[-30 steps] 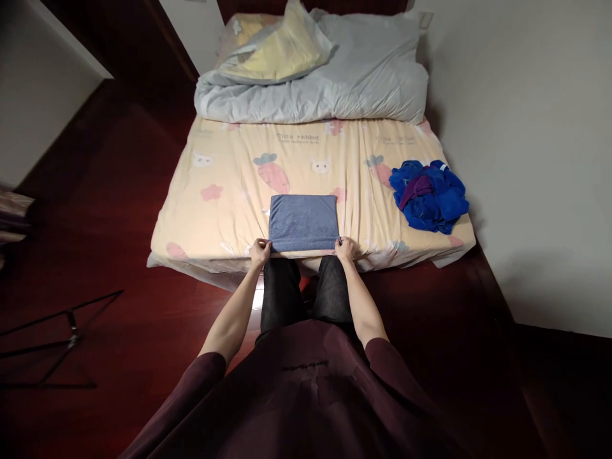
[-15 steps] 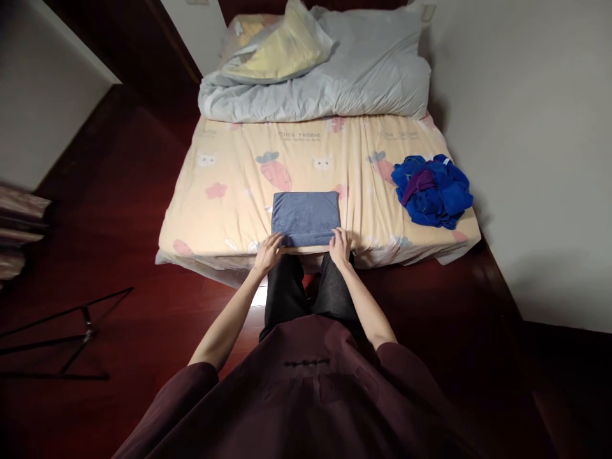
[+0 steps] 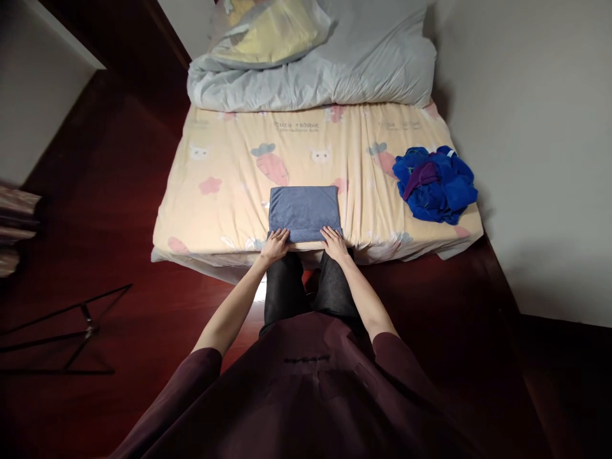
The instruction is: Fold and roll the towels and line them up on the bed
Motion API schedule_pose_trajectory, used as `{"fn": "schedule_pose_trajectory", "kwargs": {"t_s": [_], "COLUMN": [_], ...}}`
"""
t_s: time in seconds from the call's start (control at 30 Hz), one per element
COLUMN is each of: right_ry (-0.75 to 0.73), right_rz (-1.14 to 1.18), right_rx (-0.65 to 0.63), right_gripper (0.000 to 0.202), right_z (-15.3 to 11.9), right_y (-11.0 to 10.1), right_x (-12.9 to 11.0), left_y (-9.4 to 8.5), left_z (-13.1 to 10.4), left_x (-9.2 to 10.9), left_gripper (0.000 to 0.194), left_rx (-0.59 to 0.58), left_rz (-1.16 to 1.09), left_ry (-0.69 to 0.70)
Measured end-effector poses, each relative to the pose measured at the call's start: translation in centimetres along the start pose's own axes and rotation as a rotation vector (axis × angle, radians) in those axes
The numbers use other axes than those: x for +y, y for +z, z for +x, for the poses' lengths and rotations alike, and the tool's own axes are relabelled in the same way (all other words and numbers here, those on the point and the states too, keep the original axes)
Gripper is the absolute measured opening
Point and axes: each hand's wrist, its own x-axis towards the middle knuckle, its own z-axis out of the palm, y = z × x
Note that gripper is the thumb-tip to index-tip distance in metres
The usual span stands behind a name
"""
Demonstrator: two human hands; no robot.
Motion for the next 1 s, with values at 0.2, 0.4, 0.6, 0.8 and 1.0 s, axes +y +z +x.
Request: {"fn": "schedule_pose_trajectory", "kwargs": {"t_s": [0.2,0.4,0.6,0.8,1.0], "right_ry": [0.064,0.093,0.057,0.172,0.263], "right_rz": [-0.055,-0.166,-0.145,0.153,0.455], "right_rx": [-0.021,-0.105,-0.123,0.001,0.168], "right_gripper": [0.056,0.052,0.047,0.041,0.027], "right_z": [1.7,3.0,0.8,-2.0,-1.3], "right_y": [-0.3,-2.0,-3.7,-5.5,-5.4], "right_x": [-0.6,-1.3,-0.8,2.6,3.0], "left_y": [-0.8,-2.4,-3.2,-2.9,-1.7], "left_z": [1.0,1.5,-1.3,-3.8,-2.9], "left_x": [-0.5,-0.7,-1.4,-3.6,-4.0], "left_gripper": [0.072,0.066,0.067,0.049,0.042], "left_rx": [-0.081,-0.085,-0.089,0.083,0.217], "left_rz": [0.014,0.006,-0.072,-0.46,-0.561], "left_ry": [-0.007,0.0,-0.002,-0.215,-0.338]}}
